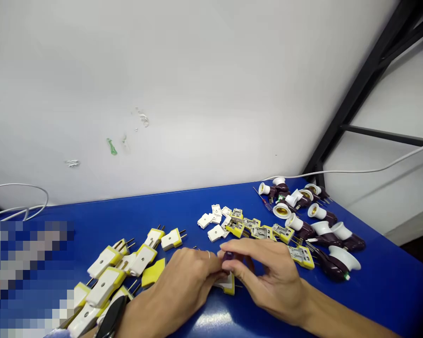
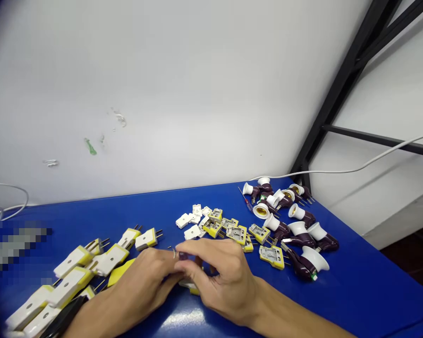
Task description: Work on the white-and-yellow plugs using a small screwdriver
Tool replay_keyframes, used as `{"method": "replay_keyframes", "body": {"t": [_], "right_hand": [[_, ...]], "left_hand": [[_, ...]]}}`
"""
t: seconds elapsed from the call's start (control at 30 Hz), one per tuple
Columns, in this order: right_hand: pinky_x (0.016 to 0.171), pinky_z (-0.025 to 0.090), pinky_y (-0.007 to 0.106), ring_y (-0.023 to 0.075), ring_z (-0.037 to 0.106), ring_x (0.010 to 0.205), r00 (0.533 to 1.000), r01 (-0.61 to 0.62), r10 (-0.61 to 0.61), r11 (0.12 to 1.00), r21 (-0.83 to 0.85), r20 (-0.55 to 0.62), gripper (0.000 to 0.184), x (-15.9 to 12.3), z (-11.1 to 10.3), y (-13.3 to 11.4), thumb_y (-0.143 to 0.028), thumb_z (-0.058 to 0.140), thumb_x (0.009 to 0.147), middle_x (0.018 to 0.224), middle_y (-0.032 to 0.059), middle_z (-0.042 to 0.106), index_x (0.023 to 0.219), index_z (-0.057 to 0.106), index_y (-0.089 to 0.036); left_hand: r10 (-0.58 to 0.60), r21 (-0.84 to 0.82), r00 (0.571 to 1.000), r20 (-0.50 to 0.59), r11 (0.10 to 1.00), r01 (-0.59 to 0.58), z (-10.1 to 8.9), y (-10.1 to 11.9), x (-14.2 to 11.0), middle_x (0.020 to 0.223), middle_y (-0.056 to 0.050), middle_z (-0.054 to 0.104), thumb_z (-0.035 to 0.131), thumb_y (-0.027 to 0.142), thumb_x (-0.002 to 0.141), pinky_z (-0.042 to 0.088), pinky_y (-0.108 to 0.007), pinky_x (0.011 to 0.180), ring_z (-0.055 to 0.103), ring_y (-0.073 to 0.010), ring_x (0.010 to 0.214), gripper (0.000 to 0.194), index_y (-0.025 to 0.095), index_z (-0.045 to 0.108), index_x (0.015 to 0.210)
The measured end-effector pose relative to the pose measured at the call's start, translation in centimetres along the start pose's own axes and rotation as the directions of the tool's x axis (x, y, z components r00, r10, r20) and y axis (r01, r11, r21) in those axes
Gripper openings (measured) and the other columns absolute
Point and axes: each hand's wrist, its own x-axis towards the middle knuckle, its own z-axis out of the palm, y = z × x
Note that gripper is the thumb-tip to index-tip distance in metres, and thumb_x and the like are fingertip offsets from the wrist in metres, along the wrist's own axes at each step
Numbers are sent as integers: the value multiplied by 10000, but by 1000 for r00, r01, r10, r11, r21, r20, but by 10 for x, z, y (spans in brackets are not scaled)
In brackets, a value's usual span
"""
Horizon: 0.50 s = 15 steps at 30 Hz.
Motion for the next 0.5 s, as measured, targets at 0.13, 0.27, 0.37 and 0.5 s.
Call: {"method": "replay_keyframes", "body": {"t": [0.13, 0.27, 0.37, 0.5], "right_hand": [[512, 538, 183, 121, 693, 550, 999, -33, 33, 999, -7, -39, 141, 0, 0, 0, -172, 742, 865, 738, 13, 772, 998, 700, -193], [502, 528, 184, 117, 682, 546, 999, -42, 42, 999, 4, -14, 155, -2, 2, 1, -173, 728, 875, 755, 16, 775, 1025, 693, -188], [498, 512, 187, 104, 646, 513, 997, -67, 67, 998, -17, -46, 120, -3, 4, -1, -162, 744, 853, 720, -8, 758, 950, 685, -202], [480, 489, 186, 93, 618, 500, 993, -98, 96, 995, -19, -65, 138, -5, 6, -2, -164, 762, 836, 712, -26, 738, 921, 665, -213]], "left_hand": [[-19, 48, 1000, 2, 999, 19, 1, -1, -1, 690, -6, 728, 520, 134, 948, 323, -271, 538, 650, -158, 572, 275, 207, 626, 705], [-42, 26, 998, 42, 999, 41, 0, 1, -1, 728, -3, 740, 520, 119, 951, 336, -260, 546, 670, -157, 611, 254, 209, 658, 757], [-53, 38, 997, 58, 998, 51, 1, 1, -1, 740, -3, 745, 528, 104, 941, 345, -260, 551, 665, -154, 606, 246, 205, 659, 759], [-93, 46, 992, 88, 995, 90, 0, 3, 0, 750, -9, 742, 517, 98, 945, 388, -255, 574, 676, -160, 635, 258, 204, 668, 765]]}}
